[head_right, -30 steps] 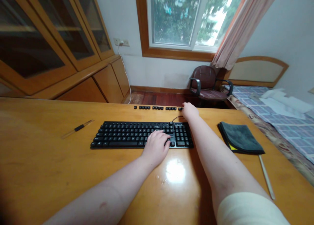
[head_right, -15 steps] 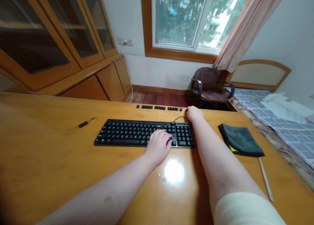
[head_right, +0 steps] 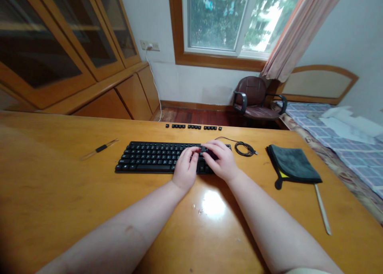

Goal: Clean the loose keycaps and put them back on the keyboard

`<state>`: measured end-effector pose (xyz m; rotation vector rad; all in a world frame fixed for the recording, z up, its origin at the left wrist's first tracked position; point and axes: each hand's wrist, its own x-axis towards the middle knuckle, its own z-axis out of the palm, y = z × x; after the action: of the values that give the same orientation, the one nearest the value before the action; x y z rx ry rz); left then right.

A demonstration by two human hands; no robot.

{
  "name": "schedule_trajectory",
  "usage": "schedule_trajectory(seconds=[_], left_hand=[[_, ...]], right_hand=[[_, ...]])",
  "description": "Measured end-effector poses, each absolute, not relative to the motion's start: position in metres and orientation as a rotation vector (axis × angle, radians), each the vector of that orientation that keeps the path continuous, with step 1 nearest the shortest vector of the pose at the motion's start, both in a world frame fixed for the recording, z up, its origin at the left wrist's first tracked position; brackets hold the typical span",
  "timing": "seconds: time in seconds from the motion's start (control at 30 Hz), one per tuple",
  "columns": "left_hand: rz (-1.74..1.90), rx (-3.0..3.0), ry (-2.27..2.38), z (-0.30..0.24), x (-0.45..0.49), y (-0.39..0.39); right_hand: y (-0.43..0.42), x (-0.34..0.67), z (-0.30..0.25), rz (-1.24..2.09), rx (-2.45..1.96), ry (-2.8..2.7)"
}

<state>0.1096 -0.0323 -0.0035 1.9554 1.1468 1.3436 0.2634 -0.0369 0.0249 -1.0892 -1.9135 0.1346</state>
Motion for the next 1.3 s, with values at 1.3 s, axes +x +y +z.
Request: schedule_trajectory(seconds=[1.3], left_hand=[[1.297, 1.553, 0.908, -0.009, 0.115, -0.026]], right_hand=[[-0.018, 0.251, 0.015, 1.083, -1.077, -1.176]])
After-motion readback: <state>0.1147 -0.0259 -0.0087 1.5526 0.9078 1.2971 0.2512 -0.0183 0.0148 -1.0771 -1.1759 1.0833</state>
